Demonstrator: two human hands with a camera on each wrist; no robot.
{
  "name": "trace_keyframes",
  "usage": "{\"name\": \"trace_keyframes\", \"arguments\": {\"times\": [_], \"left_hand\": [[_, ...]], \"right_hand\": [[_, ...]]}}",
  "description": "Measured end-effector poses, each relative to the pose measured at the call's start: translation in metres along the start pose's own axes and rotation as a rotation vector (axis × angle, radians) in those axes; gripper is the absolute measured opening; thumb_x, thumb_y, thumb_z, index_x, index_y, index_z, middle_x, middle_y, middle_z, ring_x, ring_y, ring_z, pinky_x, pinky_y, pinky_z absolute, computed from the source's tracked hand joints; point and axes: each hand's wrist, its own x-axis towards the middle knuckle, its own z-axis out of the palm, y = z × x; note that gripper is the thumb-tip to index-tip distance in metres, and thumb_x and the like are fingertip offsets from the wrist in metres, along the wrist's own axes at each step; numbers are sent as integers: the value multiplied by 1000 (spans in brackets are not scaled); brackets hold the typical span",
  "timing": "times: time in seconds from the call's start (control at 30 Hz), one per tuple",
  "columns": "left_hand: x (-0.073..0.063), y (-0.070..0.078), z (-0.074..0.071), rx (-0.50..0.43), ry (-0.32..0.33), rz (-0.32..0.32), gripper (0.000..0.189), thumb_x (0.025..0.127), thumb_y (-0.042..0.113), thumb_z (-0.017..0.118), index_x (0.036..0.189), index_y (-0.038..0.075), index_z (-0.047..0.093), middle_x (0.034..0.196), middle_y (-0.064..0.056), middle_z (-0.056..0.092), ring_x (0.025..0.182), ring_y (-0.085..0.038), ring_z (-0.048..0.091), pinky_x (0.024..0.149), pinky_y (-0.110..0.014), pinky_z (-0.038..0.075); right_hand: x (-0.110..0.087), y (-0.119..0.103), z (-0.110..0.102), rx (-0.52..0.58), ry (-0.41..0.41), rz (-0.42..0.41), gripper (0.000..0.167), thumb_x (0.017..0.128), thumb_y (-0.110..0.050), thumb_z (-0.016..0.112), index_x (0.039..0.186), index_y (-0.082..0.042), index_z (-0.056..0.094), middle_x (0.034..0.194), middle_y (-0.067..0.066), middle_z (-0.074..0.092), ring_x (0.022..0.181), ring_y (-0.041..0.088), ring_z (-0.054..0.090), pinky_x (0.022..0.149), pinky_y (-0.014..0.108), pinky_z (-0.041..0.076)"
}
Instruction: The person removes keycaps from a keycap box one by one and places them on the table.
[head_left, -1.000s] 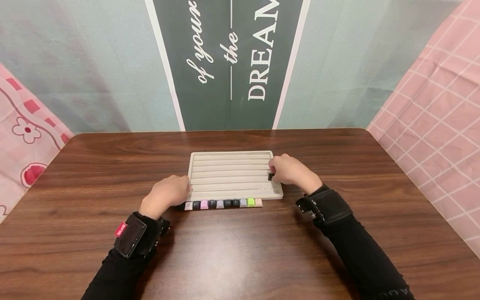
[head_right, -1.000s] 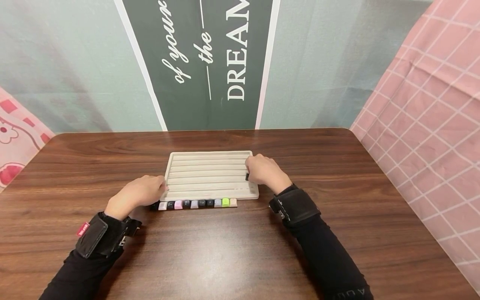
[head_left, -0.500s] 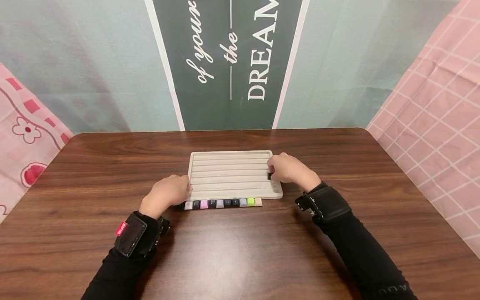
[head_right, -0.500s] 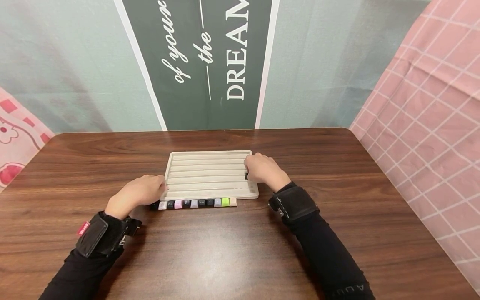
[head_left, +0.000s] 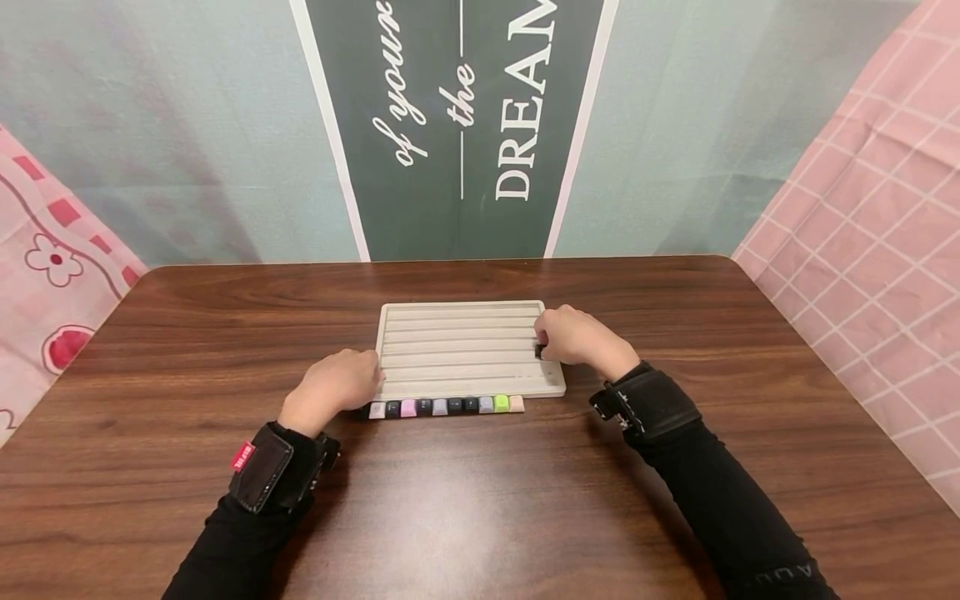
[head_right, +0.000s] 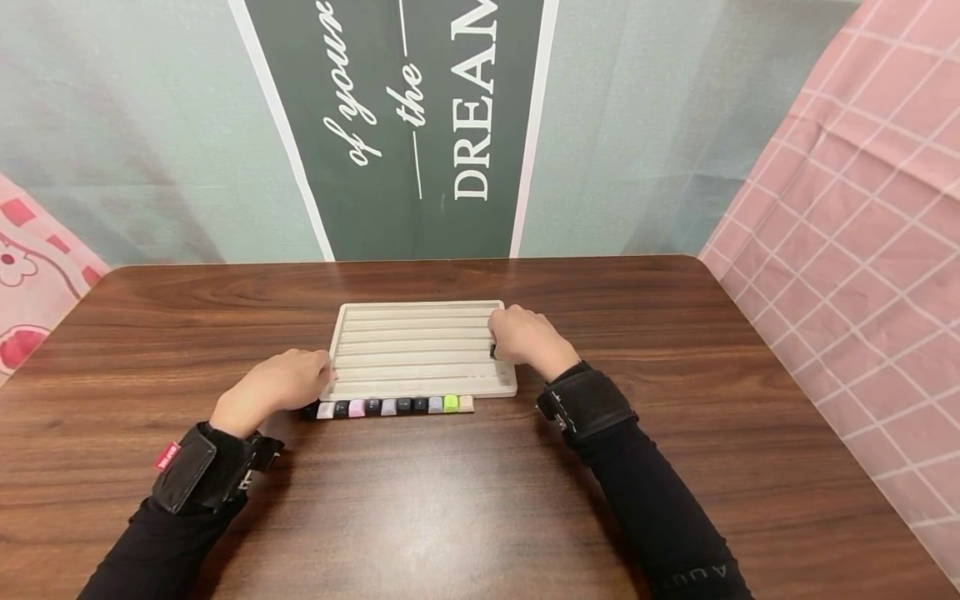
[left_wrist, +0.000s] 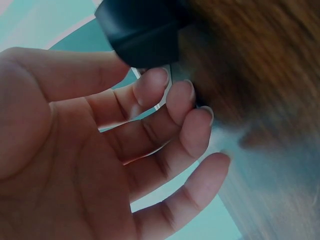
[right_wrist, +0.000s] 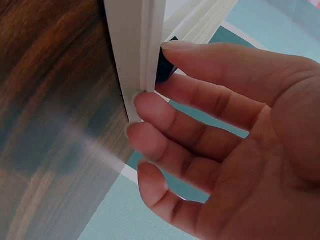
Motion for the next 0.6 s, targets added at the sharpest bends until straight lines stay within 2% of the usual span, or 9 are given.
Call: {"name": "trace_keyframes", "arguments": {"times": [0.4, 0.6], "left_hand": [[0, 0, 0, 7, 0, -3, 24, 94, 16, 39, 94, 0, 57, 92, -18, 58, 76, -26, 54, 65, -43, 44], [0, 1, -1, 11, -16, 5, 23, 95, 16, 39, 96, 0, 57, 89, -16, 57, 75, -25, 54, 66, -41, 43]], "right_hand": [[-3, -2, -2, -2, 42, -26, 13, 77, -4, 63, 68, -7, 54, 66, 4, 50, 60, 18, 45, 53, 28, 34], [-1, -4, -1, -2, 18, -5, 10, 77, -4, 63, 70, -6, 56, 66, 3, 49, 59, 18, 44, 52, 28, 33]]}}
